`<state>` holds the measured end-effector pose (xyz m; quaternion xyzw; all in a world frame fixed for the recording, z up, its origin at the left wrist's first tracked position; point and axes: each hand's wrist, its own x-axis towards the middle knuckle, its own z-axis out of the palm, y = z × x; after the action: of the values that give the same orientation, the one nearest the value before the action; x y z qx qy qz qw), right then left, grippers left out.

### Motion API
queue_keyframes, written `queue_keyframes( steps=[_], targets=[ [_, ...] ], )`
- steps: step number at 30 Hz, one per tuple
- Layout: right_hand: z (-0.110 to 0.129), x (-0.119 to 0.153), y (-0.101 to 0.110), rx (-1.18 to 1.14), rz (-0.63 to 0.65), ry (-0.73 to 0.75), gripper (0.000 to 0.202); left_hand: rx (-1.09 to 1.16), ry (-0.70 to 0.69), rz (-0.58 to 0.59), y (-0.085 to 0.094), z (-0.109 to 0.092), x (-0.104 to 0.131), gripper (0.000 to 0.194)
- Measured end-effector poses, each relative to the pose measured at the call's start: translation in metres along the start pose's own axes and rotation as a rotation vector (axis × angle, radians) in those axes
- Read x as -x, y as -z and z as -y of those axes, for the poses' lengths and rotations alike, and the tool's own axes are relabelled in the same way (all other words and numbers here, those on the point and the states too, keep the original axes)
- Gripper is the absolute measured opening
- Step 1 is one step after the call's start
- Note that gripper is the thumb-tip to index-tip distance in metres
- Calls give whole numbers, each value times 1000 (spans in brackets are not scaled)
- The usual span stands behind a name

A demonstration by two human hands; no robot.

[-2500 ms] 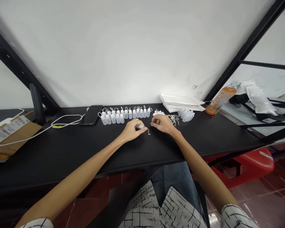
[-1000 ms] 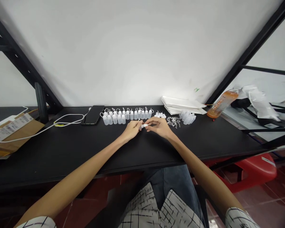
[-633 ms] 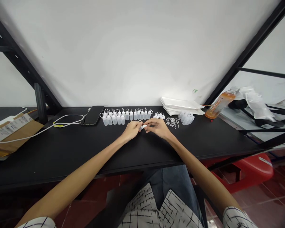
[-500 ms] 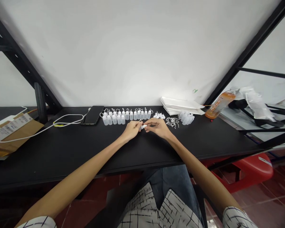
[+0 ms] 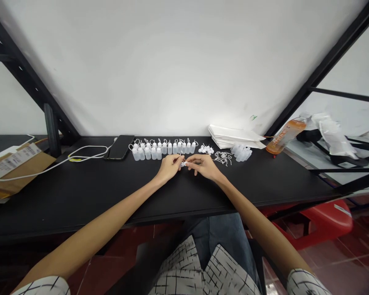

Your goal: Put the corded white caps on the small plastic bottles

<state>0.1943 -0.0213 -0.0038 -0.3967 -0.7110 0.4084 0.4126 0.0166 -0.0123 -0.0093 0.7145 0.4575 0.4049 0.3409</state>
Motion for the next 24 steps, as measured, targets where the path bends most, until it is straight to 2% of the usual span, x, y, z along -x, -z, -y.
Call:
queue_keyframes(
  steps=[6,10,13,18,24],
  targets=[
    [-3,0,-1,218,36,31,42,-67,-21,-36,-2,-4,3,36],
    [-1,1,-2,404,-27,79,44,-115,-62,-36,-4,-3,3,36],
    [-1,2,-3,300,-52,78,35,-138,-63,-36,-4,-4,3,36],
    [0,3,-4,38,30,24,36,-209,-117,-84,-4,-6,5,31],
    [0,2,-3,68,37,-3,32,-225,-161,-92,-5,-4,5,29]
  ],
)
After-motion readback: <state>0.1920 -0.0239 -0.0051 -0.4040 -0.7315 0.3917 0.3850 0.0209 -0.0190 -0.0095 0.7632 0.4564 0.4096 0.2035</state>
